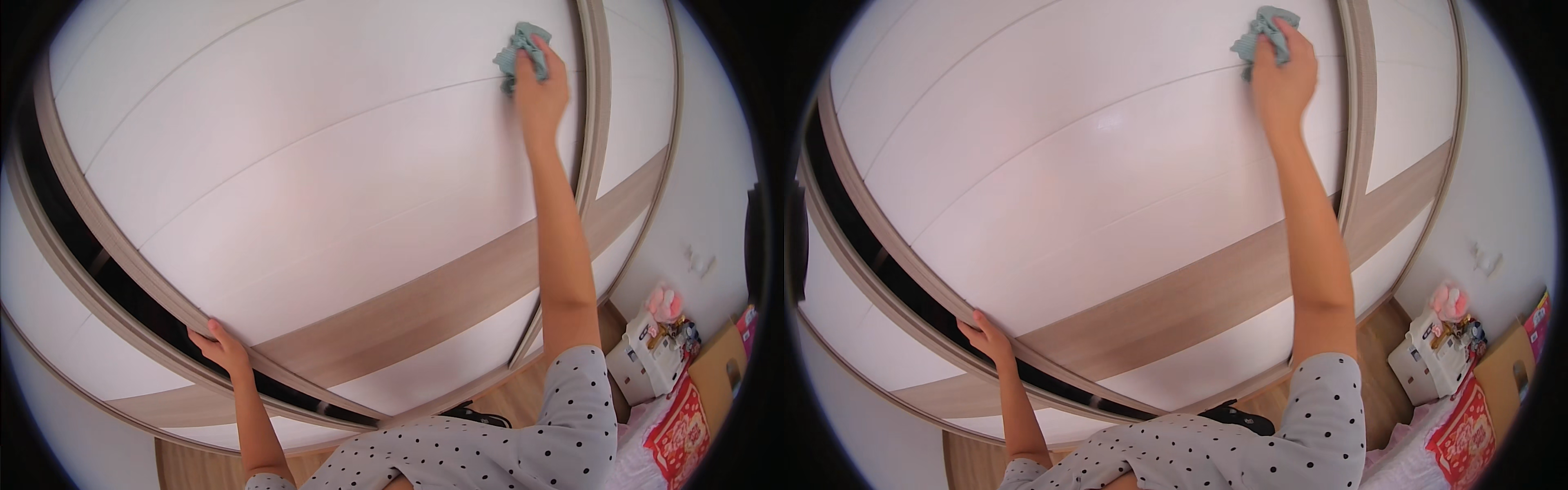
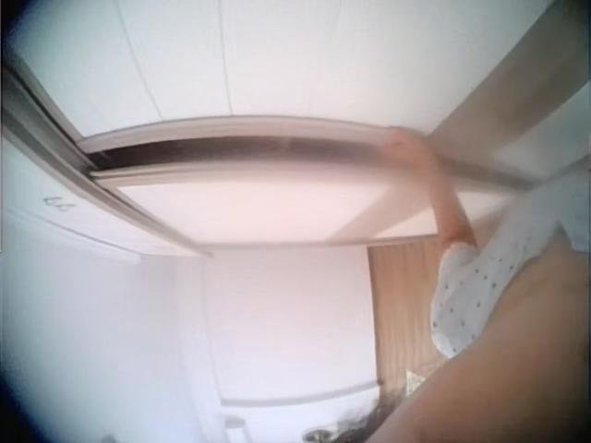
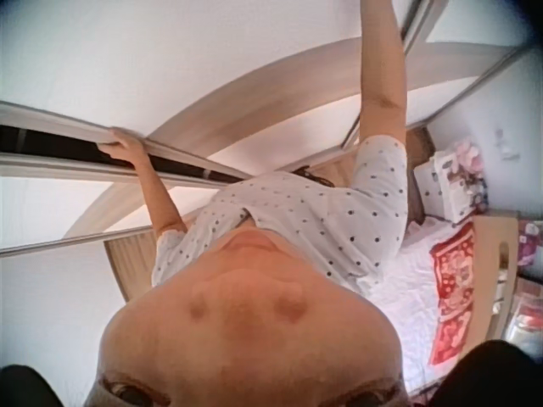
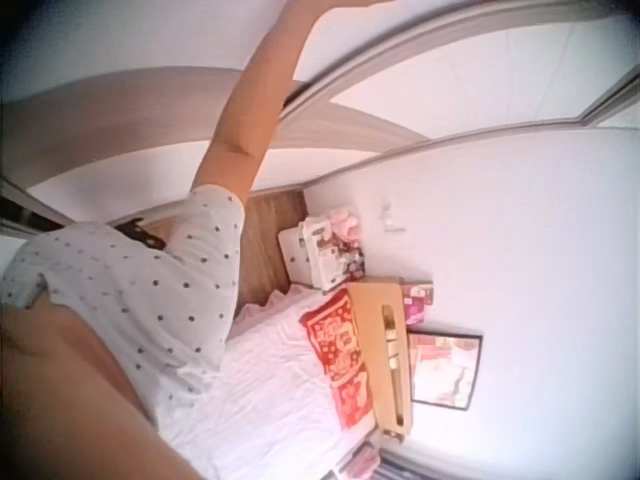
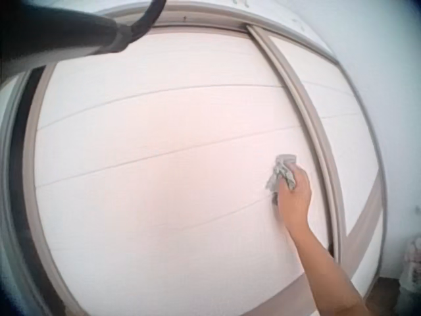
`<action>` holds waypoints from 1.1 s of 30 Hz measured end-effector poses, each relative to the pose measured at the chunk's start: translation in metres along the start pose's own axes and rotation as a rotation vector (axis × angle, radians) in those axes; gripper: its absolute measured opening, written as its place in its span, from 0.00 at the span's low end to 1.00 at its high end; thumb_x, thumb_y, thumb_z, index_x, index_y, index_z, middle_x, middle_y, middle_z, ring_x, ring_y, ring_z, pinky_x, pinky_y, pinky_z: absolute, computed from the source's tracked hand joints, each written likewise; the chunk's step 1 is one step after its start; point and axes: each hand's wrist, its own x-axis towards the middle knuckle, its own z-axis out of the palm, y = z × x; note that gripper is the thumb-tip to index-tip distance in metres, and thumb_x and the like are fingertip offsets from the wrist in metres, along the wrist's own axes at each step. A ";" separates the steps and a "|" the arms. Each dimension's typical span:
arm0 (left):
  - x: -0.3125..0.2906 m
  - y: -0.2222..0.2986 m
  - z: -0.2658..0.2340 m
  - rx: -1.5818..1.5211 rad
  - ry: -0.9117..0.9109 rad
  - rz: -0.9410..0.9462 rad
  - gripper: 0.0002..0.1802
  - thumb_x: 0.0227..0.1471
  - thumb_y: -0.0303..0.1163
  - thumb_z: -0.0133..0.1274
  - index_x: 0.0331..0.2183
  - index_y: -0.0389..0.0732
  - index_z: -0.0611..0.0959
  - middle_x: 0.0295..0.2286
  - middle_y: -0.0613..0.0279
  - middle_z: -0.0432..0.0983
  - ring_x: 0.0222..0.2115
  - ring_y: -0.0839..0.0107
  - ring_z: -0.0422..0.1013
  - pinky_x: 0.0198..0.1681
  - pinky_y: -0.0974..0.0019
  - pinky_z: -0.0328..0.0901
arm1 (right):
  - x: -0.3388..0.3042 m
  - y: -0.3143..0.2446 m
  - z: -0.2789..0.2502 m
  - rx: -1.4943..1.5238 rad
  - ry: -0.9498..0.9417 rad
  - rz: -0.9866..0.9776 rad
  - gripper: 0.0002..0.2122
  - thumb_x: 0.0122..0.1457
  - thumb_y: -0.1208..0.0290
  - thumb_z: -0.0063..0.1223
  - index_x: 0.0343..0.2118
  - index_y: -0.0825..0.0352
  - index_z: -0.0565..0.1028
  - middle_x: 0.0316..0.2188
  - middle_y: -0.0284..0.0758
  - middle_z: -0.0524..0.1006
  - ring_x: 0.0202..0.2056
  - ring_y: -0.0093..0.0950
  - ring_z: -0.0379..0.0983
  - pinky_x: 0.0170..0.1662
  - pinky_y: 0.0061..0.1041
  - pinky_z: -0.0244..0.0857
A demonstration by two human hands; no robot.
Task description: The person walks into a bedroom and wipes the surface of a large sliding closet door using a light blue cloth. They systematically clean the white and wood-grain panels of the door, moving from top to bottom and side to side.
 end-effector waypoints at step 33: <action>-0.003 0.012 -0.017 -0.034 -0.074 -0.006 0.33 0.55 0.41 0.50 0.54 0.29 0.60 0.44 0.44 0.70 0.44 0.61 0.67 0.47 0.64 0.61 | -0.314 -0.101 -0.036 0.687 -1.424 -0.392 0.11 0.52 0.75 0.54 0.40 0.67 0.74 0.34 0.34 0.74 0.33 0.29 0.71 0.36 0.30 0.67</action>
